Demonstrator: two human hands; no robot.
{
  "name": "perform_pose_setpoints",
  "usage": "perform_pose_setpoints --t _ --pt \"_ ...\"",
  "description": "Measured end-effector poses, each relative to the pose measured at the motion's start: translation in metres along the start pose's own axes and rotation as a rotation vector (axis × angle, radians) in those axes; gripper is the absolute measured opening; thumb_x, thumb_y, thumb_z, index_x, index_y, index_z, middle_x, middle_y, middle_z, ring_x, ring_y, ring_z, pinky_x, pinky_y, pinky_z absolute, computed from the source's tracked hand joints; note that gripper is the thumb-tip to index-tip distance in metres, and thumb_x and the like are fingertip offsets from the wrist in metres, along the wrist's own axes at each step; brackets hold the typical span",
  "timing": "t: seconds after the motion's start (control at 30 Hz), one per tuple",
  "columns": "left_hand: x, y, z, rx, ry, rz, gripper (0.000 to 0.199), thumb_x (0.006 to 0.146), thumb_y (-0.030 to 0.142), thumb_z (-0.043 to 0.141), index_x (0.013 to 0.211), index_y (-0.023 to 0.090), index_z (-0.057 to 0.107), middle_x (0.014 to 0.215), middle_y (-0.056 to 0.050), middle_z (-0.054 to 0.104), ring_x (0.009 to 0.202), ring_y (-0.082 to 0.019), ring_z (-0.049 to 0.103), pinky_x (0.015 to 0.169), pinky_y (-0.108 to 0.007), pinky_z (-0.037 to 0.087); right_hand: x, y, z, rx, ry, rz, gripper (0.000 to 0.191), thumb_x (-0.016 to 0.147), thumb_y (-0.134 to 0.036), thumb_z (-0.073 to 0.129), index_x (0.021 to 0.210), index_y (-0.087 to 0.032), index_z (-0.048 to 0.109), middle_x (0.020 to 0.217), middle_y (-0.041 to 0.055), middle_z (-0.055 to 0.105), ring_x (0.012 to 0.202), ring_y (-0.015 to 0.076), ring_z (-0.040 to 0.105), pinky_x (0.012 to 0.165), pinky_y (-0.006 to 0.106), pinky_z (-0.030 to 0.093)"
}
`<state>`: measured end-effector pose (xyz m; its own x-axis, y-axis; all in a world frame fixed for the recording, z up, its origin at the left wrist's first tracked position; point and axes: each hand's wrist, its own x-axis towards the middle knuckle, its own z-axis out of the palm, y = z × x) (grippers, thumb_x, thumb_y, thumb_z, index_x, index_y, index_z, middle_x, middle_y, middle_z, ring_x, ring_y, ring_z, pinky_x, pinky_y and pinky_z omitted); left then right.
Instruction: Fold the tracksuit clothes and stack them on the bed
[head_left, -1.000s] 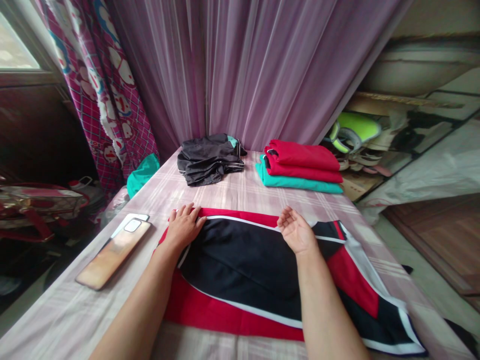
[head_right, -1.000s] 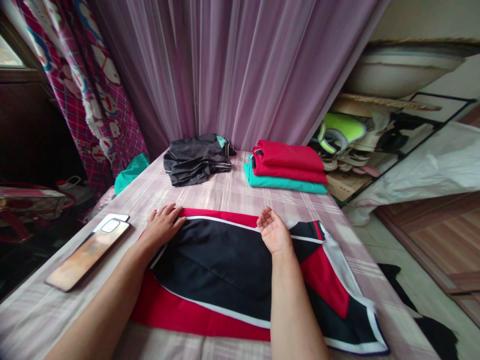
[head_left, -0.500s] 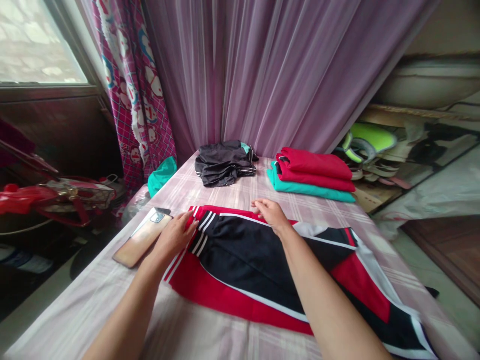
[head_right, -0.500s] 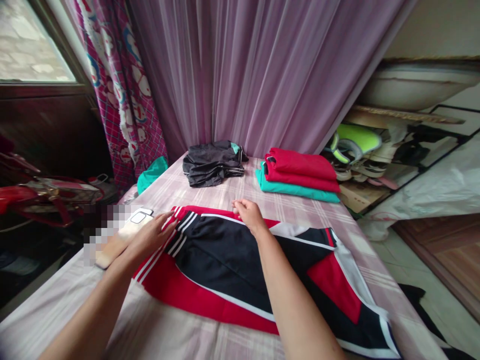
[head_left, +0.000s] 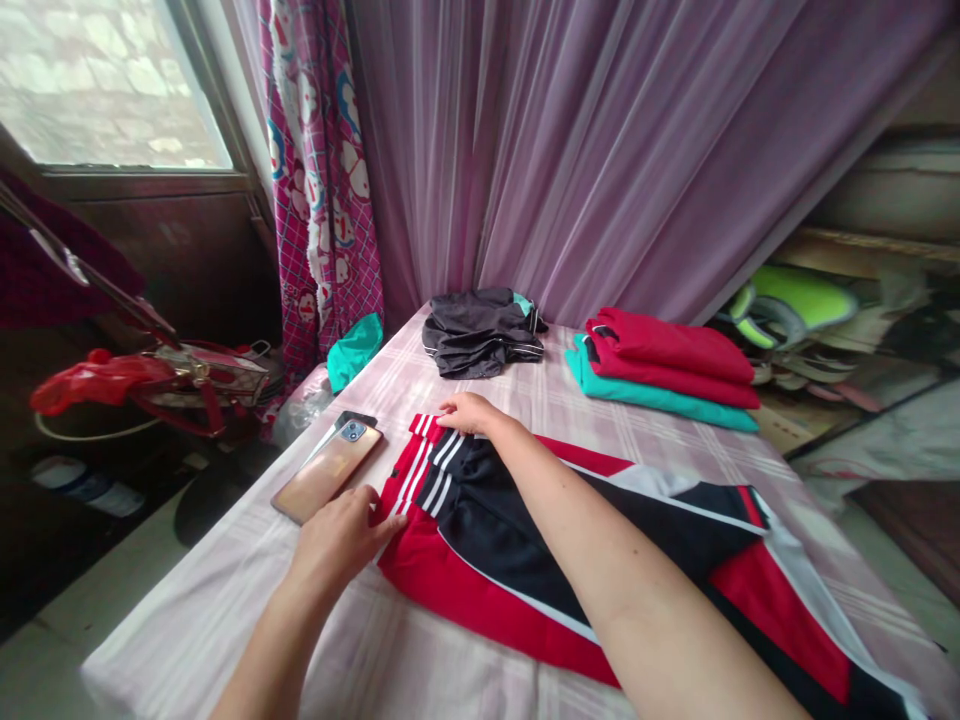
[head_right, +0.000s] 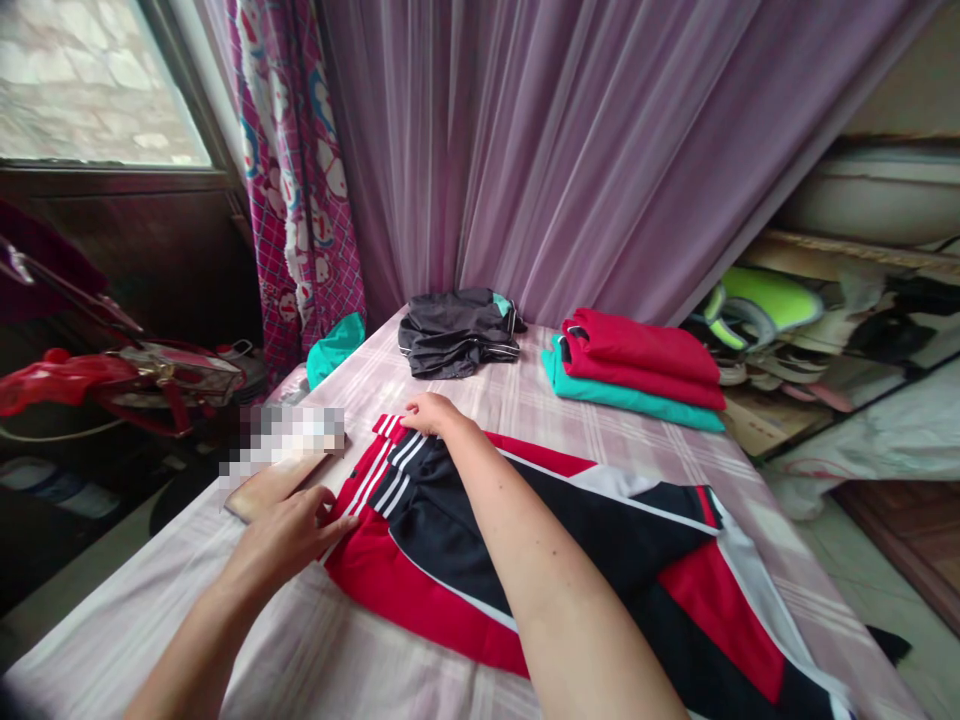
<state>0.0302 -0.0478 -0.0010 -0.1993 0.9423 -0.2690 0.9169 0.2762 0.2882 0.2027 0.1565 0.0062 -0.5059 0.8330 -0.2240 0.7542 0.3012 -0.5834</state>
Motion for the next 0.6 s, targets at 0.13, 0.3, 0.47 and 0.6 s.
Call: perform_pose_setpoints --t 0.13,0.3,0.47,0.6 --pt "-0.002 0.009 -0.007 0.066 -0.027 -0.013 0.039 0.082 0.06 0.053 0.084 0.022 0.059 0.098 -0.011 0.073 0.097 -0.029 0.068 0.074 -0.034 0.047 0.008 -0.005 -0.001 -0.064 -0.063 -0.049 0.042 0.069 -0.024 0.075 0.111 -0.02 0.076 0.104 0.0043 0.076 0.09 0.0204 0.069 0.075 0.022 0.05" --pt "-0.005 0.012 -0.003 0.066 0.019 0.005 0.034 0.085 0.055 0.053 0.094 0.022 0.057 0.1 -0.01 0.073 0.098 -0.027 0.068 0.075 -0.033 0.046 0.002 -0.004 -0.009 -0.044 -0.129 -0.135 0.019 0.073 -0.015 0.067 0.088 -0.017 0.078 0.075 0.0006 0.074 0.069 0.016 0.066 0.061 0.021 0.047" --pt "-0.01 0.009 -0.002 -0.026 0.011 -0.045 0.041 0.083 0.057 0.055 0.104 0.022 0.058 0.089 -0.007 0.075 0.09 -0.027 0.07 0.07 -0.031 0.045 -0.015 0.0 -0.023 0.035 -0.067 -0.204 0.014 0.073 -0.012 0.067 0.083 -0.016 0.076 0.077 -0.0008 0.074 0.072 0.0133 0.065 0.067 0.019 0.048" --pt "-0.021 0.028 -0.019 -0.073 0.075 0.064 0.033 0.086 0.055 0.051 0.081 0.023 0.059 0.075 -0.001 0.069 0.072 -0.019 0.064 0.058 -0.027 0.035 -0.032 0.009 -0.046 0.083 -0.003 -0.242 0.017 0.071 -0.013 0.069 0.085 -0.017 0.076 0.081 -0.0013 0.075 0.077 0.014 0.066 0.074 0.021 0.05"
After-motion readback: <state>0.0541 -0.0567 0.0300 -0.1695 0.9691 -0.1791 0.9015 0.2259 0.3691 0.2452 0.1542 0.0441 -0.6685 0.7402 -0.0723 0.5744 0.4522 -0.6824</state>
